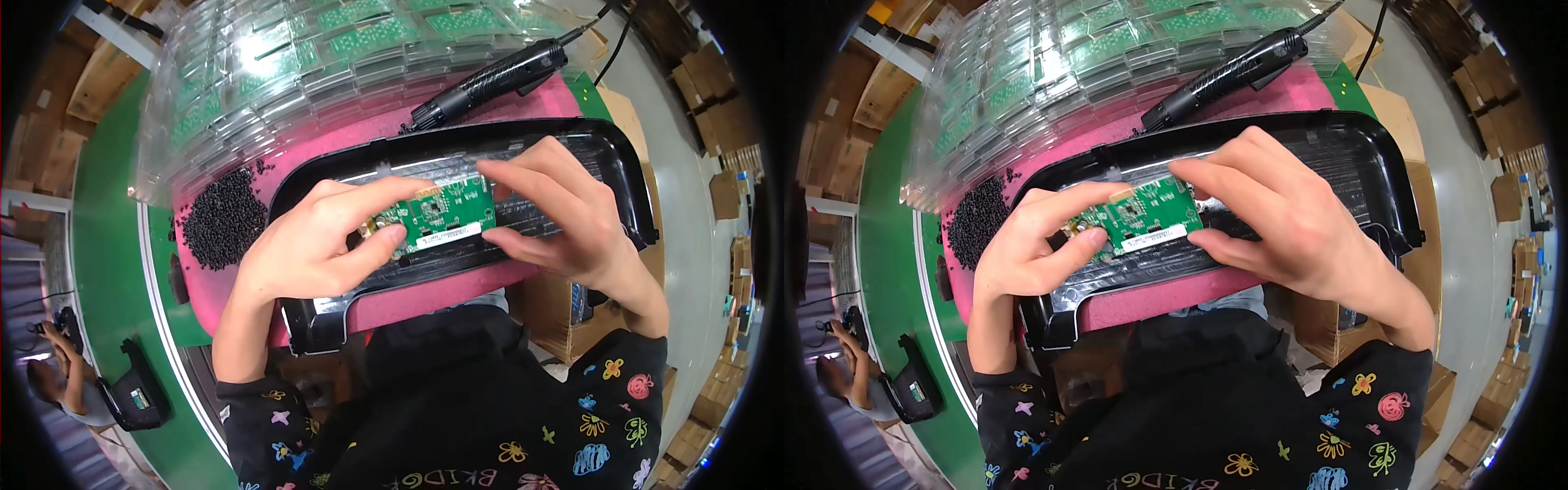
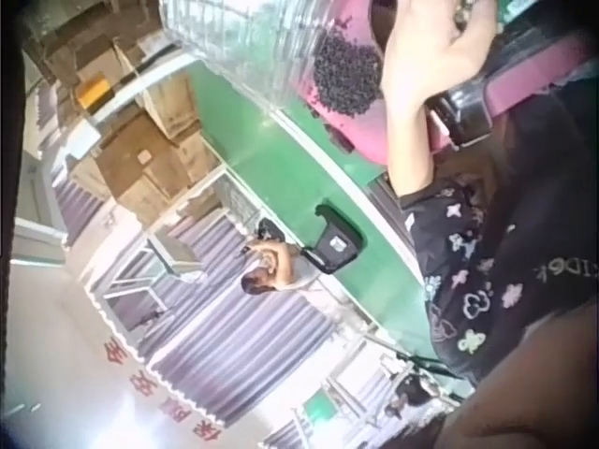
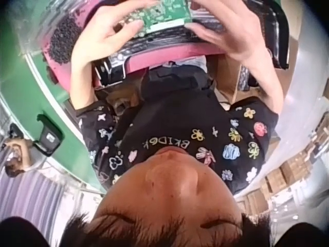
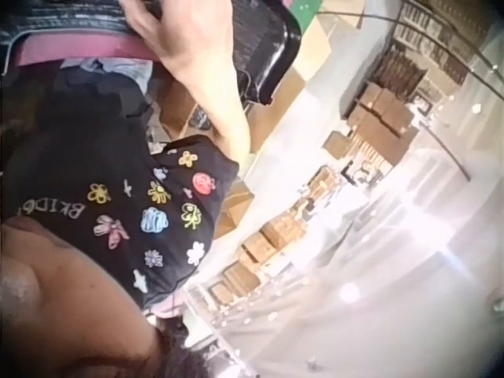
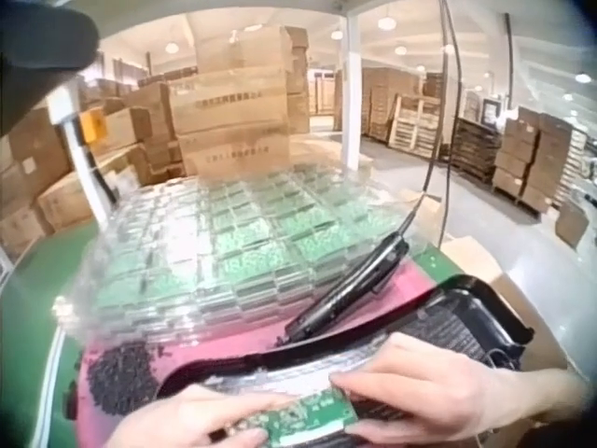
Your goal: Assemble circuit boards into plastic housings using an electric screwdriver.
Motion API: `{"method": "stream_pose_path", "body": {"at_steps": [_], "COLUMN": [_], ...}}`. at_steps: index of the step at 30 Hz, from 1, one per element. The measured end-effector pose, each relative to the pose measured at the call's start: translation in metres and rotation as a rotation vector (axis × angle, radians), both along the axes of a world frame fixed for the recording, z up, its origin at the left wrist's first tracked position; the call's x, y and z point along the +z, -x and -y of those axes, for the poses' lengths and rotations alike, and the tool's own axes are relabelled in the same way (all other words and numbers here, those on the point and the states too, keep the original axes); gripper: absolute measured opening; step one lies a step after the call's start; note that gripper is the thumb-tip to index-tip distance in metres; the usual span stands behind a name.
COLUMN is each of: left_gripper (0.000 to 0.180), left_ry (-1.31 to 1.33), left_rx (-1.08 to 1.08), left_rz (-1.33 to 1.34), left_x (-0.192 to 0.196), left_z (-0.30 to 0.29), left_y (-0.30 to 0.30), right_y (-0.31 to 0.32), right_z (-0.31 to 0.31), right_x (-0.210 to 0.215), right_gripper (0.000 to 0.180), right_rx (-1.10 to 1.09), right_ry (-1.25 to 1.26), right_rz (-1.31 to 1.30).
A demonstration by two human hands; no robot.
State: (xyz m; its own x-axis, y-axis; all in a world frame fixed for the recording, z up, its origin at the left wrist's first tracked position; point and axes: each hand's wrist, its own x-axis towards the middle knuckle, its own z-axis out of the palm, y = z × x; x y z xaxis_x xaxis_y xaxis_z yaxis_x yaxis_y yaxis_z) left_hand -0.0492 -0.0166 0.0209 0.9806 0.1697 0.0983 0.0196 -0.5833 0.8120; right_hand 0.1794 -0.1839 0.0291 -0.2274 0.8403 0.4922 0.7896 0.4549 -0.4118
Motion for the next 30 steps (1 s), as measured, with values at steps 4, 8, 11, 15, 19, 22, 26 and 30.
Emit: {"method": "stream_pose_path", "body": {"at_steps": [4, 8, 11, 15, 19, 22, 26, 30], "left_gripper": [0.049, 0.061, 0.057, 0.051, 0.053, 0.054, 0.052, 0.052], "left_ry": [0.044, 0.086, -0.008, -0.144, -0.226, -0.279, -0.301, -0.307], "left_rx": [0.109, 0.292, 0.254, 0.143, 0.168, 0.248, 0.255, 0.248], "left_rz": [-0.006, 0.139, 0.049, -0.175, -0.293, -0.254, -0.29, -0.282], "left_x": [-0.005, -0.011, -0.013, -0.02, -0.018, -0.021, -0.021, -0.025], "left_z": [0.006, 0.001, 0.001, -0.003, 0.0, -0.002, -0.002, -0.003], "left_y": [0.004, 0.002, 0.003, 0.007, 0.004, 0.002, 0.001, 0.003], "right_y": [-0.002, -0.013, -0.014, -0.02, -0.014, -0.013, -0.014, -0.01], "right_z": [0.0, -0.003, -0.009, -0.013, -0.015, -0.017, -0.018, -0.019], "right_x": [-0.025, -0.045, -0.061, -0.072, -0.077, -0.076, -0.075, -0.078], "right_gripper": [0.055, 0.055, 0.054, 0.051, 0.055, 0.057, 0.06, 0.053], "right_rx": [-0.031, -0.156, -0.099, 0.049, 0.036, -0.036, -0.043, -0.035], "right_ry": [-0.118, -0.033, 0.017, 0.195, 0.222, 0.24, 0.271, 0.223], "right_rz": [-0.036, -0.217, -0.314, -0.279, -0.285, -0.311, -0.268, -0.224]}}
